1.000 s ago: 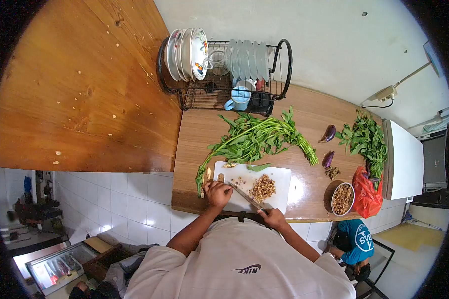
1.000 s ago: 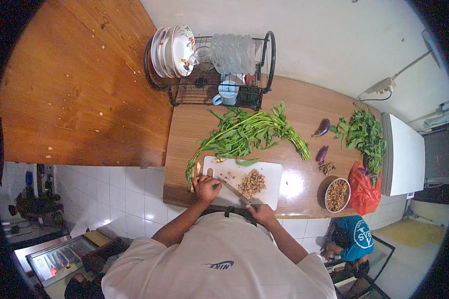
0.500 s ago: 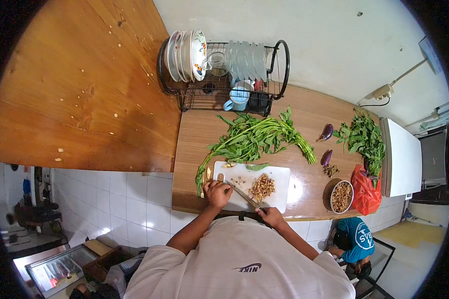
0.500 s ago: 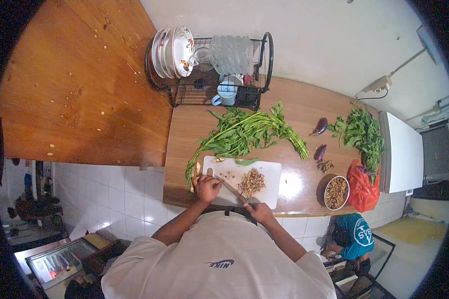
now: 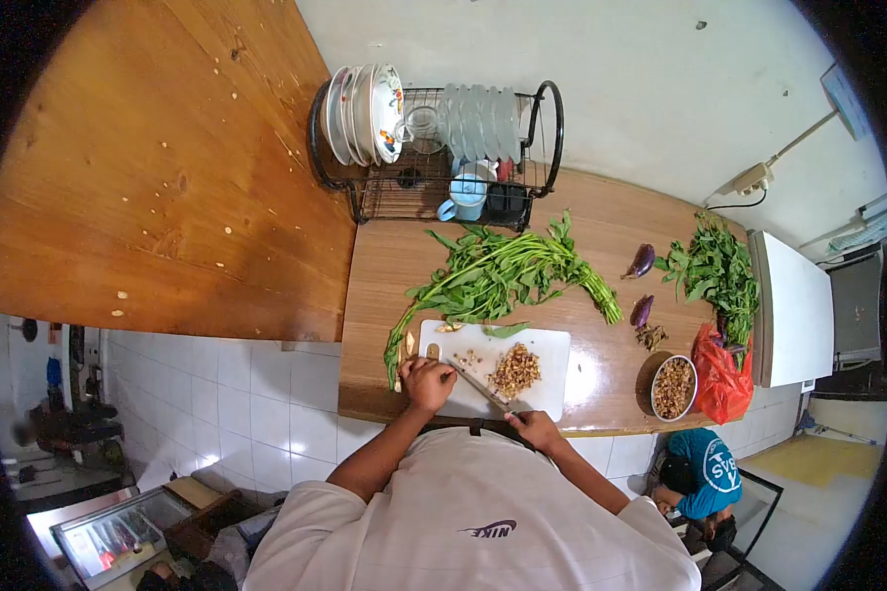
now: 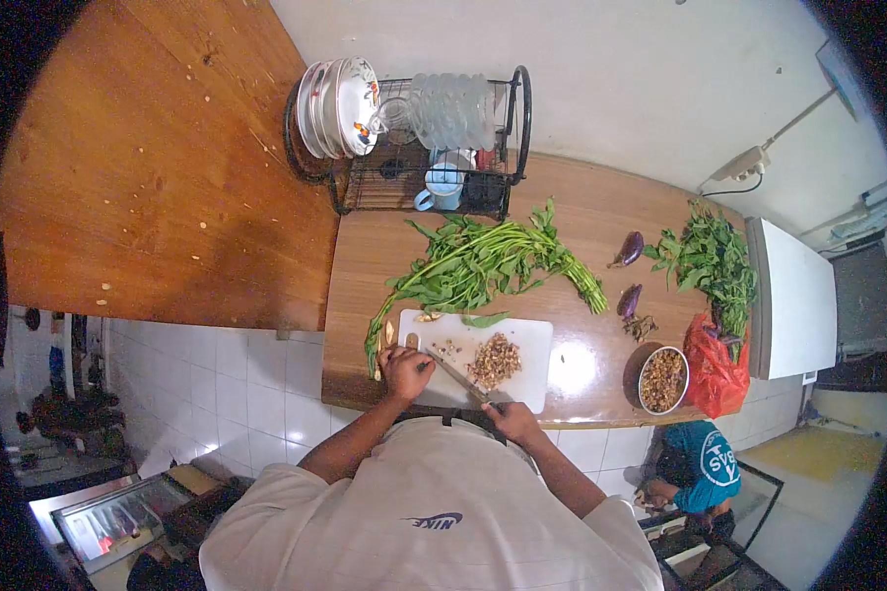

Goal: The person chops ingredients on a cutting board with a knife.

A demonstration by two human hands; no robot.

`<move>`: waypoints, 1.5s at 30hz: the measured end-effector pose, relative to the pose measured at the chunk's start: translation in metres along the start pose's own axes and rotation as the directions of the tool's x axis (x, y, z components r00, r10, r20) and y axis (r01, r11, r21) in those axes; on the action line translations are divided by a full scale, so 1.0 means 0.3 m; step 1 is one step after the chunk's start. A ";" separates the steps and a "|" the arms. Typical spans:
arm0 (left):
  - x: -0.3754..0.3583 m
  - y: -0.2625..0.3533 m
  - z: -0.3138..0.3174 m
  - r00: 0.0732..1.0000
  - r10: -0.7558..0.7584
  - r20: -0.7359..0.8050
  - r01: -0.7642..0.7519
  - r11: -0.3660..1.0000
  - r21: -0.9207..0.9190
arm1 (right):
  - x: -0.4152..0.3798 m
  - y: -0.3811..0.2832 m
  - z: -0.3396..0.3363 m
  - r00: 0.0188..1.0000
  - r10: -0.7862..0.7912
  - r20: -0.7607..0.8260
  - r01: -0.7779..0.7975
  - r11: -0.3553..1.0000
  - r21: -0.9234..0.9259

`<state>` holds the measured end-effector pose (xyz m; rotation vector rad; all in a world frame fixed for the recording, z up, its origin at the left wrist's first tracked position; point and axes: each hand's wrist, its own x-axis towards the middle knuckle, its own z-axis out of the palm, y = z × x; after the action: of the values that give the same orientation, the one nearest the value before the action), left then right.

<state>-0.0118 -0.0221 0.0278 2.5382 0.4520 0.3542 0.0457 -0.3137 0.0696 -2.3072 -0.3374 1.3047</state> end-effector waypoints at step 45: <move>0.032 -0.028 -0.004 0.998 0.016 0.065 -0.016 1.000 -0.004 | 0.137 -0.023 0.083 0.997 -0.055 -0.061 0.047 0.991 -0.123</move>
<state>-0.0057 -0.0110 0.0257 2.5428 0.4058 0.2775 0.0458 -0.2835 0.0317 -2.4181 -0.4630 1.2128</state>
